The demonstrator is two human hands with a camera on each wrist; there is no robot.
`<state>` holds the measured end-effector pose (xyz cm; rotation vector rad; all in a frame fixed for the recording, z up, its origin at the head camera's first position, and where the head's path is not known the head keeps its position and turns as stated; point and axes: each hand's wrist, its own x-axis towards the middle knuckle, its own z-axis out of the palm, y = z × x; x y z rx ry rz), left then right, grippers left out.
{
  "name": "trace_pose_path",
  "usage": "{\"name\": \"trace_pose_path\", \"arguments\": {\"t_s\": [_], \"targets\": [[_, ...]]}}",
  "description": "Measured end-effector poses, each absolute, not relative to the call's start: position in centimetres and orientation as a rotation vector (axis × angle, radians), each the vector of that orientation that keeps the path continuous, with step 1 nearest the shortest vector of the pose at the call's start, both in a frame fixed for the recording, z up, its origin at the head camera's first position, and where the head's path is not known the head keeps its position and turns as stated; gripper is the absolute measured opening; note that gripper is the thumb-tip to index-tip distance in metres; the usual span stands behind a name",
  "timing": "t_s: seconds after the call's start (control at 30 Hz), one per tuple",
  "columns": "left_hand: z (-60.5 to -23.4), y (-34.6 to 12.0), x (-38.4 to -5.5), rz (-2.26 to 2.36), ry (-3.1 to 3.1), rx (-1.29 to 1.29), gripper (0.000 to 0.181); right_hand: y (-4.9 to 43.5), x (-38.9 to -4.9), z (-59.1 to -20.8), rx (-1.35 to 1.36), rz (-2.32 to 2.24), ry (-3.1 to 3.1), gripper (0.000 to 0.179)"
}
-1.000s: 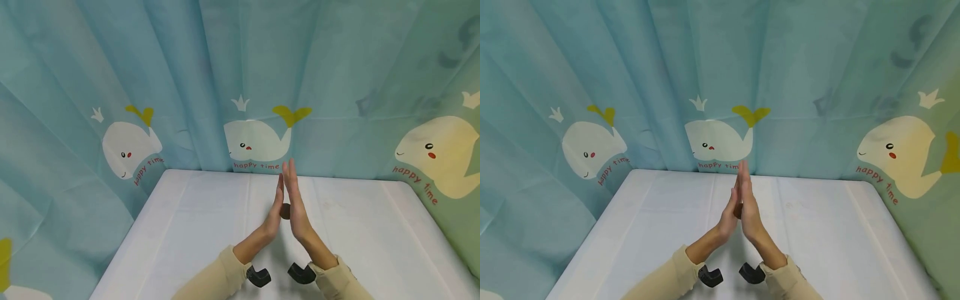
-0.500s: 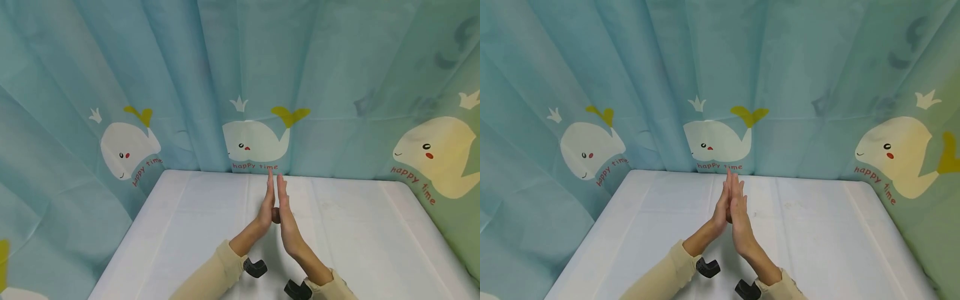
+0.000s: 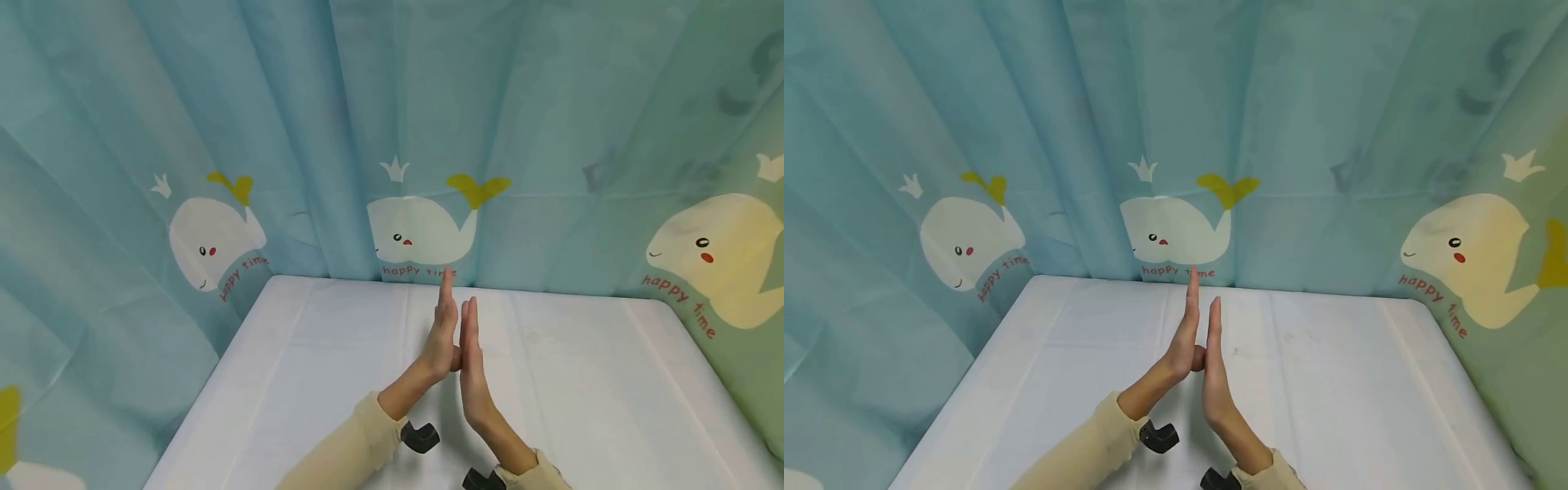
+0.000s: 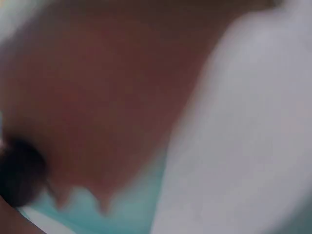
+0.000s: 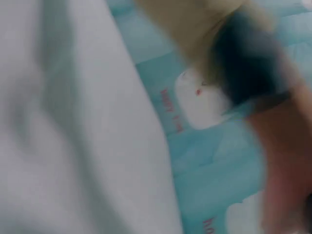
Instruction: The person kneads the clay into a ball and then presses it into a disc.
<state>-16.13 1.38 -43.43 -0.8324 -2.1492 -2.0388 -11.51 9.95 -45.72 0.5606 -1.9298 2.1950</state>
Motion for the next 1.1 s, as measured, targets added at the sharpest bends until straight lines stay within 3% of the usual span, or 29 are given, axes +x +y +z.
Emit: {"name": "trace_pose_path", "arguments": {"t_s": [0.1,0.33,0.6,0.77,0.93,1.1], "targets": [[-44.2,1.5,-15.7,-1.96,-2.238,-0.846,0.07,10.2,-11.7,-44.5,0.555,2.246,-1.851,0.055],[-43.5,2.2,-14.0,-2.285,-2.102,-0.959,0.068,11.9,-13.7,-44.5,0.321,2.402,-1.83,0.054],[-44.5,1.6,-15.9,-2.311,-2.034,-0.768,0.059,9.5,-11.2,-44.5,0.506,2.115,-2.012,0.054],[-45.3,2.1,-14.1,-2.41,-2.004,-0.821,0.06,10.8,-12.7,-42.7,0.484,2.141,-1.915,0.054],[-44.3,2.1,-13.1,-2.446,-1.955,-0.789,0.059,11.6,-14.6,-44.8,0.367,2.222,-1.887,0.055],[-44.4,1.5,-15.2,-2.438,-1.907,-0.556,0.06,9.3,-12.0,-46.3,0.412,2.157,-1.994,0.053]]}}
